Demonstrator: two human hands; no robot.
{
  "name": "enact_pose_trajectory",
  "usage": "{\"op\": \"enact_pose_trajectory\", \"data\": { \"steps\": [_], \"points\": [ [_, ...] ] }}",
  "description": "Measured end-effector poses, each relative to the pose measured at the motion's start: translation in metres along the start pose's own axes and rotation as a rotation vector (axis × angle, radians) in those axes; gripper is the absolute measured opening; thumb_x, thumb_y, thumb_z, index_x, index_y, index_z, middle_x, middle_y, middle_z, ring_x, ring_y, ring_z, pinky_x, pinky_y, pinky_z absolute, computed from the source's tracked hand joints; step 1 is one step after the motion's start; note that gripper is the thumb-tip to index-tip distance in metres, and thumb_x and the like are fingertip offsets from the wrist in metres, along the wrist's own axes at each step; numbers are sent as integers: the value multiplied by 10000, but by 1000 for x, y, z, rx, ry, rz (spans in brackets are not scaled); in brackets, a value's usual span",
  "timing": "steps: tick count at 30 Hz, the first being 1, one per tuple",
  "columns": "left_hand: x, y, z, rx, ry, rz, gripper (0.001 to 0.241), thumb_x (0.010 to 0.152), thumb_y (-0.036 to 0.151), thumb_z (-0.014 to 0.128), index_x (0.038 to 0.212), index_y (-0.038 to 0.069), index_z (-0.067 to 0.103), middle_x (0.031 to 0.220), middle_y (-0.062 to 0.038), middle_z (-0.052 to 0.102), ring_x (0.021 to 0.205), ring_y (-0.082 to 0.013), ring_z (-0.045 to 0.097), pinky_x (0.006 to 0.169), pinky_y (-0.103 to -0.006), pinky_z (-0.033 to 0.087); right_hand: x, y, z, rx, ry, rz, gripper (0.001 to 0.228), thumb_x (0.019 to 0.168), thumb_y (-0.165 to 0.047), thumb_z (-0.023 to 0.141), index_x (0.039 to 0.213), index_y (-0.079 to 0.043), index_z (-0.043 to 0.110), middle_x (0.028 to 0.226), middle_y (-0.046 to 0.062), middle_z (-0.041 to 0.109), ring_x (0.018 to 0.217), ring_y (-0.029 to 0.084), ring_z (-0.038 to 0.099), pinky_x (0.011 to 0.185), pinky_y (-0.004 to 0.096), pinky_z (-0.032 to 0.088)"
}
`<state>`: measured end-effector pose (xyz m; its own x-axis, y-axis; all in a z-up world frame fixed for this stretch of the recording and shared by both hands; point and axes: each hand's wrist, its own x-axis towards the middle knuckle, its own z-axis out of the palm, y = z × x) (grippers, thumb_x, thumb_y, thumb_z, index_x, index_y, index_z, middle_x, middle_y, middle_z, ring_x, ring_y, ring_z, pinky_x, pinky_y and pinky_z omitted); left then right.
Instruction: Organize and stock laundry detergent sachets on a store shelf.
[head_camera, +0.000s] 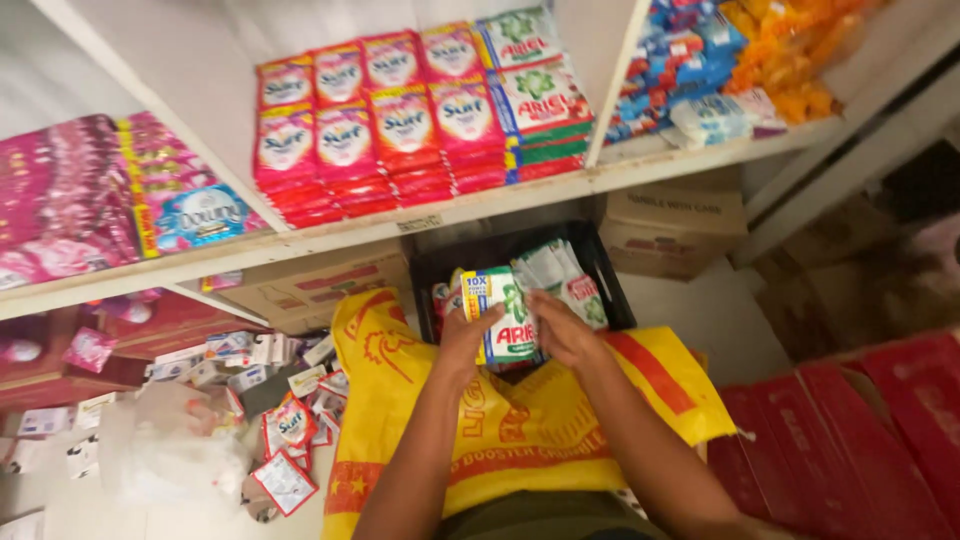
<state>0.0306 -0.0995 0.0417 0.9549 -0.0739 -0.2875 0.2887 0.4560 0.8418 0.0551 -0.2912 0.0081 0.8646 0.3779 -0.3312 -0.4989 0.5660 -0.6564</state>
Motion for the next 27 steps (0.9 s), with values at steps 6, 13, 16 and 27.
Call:
{"op": "enact_pose_trajectory", "data": {
  "steps": [6, 13, 16, 27],
  "points": [
    [-4, -1, -4, 149, 116, 253, 168, 909, 66, 722, 1073, 54, 753, 917, -39, 771, 737, -97, 702, 646, -263, 568, -1, -1, -9, -290, 119, -340, 203, 938, -25, 680, 1119, -80, 604, 1079, 57, 703, 944, 133, 688, 813, 281, 579],
    [-1, -10, 2, 116, 153, 125, 126, 951, 157, 758, 970, 33, 764, 854, -31, 750, 684, -81, 661, 595, -261, 527, -17, -8, 12, -285, 212, -339, 103, 946, -56, 654, 1043, -84, 631, 917, 18, 719, 791, 105, 667, 695, 272, 550],
    [-6, -4, 8, 110, 156, 79, 134, 950, 173, 754, 956, 39, 763, 836, -22, 750, 666, -74, 663, 586, -256, 527, -23, -7, 14, -283, 259, -335, 79, 957, -78, 649, 1030, -89, 675, 914, 4, 713, 772, 79, 652, 695, 252, 528],
    [-12, 12, 9, 81, 113, 131, 112, 889, 91, 755, 980, 28, 771, 847, -43, 768, 667, -95, 691, 587, -266, 544, -36, -16, 27, -366, 259, -444, 137, 959, -124, 632, 1085, -96, 676, 962, -24, 716, 804, 51, 639, 692, 228, 525]
  ]
}}
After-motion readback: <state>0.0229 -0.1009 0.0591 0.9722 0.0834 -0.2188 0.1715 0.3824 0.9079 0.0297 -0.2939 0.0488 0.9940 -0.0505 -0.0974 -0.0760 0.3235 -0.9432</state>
